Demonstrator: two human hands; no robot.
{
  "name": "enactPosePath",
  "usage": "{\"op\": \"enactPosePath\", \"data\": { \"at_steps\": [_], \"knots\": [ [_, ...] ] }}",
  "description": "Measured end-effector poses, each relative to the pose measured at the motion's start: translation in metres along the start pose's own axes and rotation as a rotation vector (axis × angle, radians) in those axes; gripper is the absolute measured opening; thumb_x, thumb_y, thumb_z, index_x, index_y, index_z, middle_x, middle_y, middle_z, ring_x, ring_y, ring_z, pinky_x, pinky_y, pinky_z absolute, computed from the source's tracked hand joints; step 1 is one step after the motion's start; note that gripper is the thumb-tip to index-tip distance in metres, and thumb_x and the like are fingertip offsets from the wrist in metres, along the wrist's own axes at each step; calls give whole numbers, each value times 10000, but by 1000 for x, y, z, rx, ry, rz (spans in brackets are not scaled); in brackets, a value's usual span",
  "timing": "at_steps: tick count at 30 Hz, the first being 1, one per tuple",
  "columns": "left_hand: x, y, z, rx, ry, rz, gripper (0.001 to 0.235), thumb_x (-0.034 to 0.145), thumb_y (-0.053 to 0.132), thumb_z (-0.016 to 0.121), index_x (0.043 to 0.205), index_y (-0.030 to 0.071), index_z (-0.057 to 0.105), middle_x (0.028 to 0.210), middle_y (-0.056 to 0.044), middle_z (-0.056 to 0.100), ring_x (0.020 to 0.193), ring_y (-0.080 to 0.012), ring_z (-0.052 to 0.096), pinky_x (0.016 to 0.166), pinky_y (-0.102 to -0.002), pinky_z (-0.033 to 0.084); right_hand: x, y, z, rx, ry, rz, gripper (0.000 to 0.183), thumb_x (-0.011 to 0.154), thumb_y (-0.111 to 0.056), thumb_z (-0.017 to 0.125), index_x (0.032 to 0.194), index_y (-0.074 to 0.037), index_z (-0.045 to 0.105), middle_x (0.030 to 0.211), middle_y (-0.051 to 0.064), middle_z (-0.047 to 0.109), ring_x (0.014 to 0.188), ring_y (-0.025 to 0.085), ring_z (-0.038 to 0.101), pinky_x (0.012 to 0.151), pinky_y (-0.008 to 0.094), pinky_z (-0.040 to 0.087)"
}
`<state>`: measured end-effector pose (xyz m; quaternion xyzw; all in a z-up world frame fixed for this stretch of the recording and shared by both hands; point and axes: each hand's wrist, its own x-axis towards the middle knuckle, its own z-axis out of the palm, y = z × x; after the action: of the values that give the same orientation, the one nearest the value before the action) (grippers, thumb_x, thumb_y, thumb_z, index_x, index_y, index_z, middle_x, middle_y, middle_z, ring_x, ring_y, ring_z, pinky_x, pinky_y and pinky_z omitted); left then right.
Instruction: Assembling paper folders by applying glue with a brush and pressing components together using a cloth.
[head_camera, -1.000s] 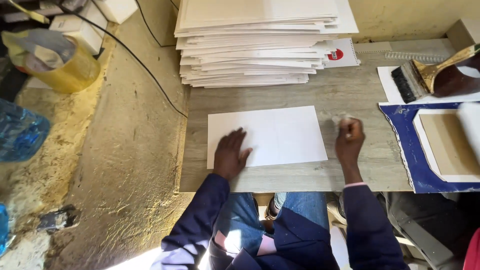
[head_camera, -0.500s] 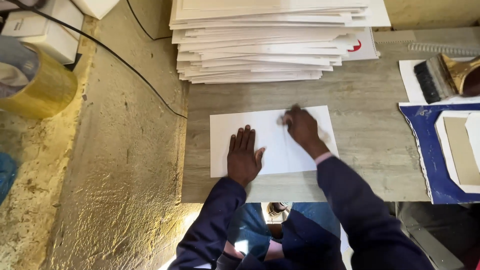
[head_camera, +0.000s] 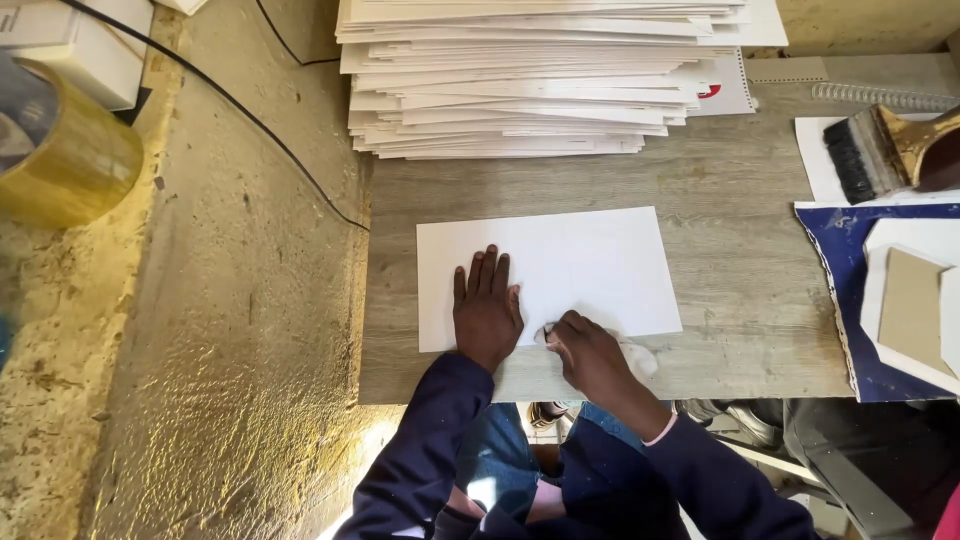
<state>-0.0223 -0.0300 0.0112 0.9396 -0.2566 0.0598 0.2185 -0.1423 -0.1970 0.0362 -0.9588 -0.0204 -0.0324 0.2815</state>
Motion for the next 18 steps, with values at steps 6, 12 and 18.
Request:
{"op": "enactPosePath", "data": {
  "at_steps": [6, 12, 18],
  "knots": [
    [-5, -1, 1, 51, 39, 33, 550, 1175, 395, 374, 1628, 105, 489, 1709, -150, 448, 1596, -324, 391, 1330, -553, 196, 81, 18, -14, -14, -142, 143, 65, 991, -68, 678, 1017, -89, 733, 1014, 121, 689, 1015, 399, 721, 844, 573, 604],
    [-1, -2, -4, 10, 28, 32, 535, 1171, 359, 367, 1629, 111, 489, 1709, -145, 453, 1599, -326, 391, 1339, -560, 188, 180, 41, -14, -130, 77, 144, 61, 1007, -70, 677, 967, -113, 694, 981, 101, 665, 933, 367, 717, 790, 540, 596],
    [-4, -4, 3, -175, 144, -87, 475, 1123, 141, 471, 1593, 68, 489, 1631, -173, 523, 1537, -338, 472, 1319, -523, 267, 99, 16, 22, -23, 109, 230, 325, 1155, -289, 548, 1068, -35, 731, 1002, 196, 680, 980, 443, 725, 842, 565, 577]
  ]
}}
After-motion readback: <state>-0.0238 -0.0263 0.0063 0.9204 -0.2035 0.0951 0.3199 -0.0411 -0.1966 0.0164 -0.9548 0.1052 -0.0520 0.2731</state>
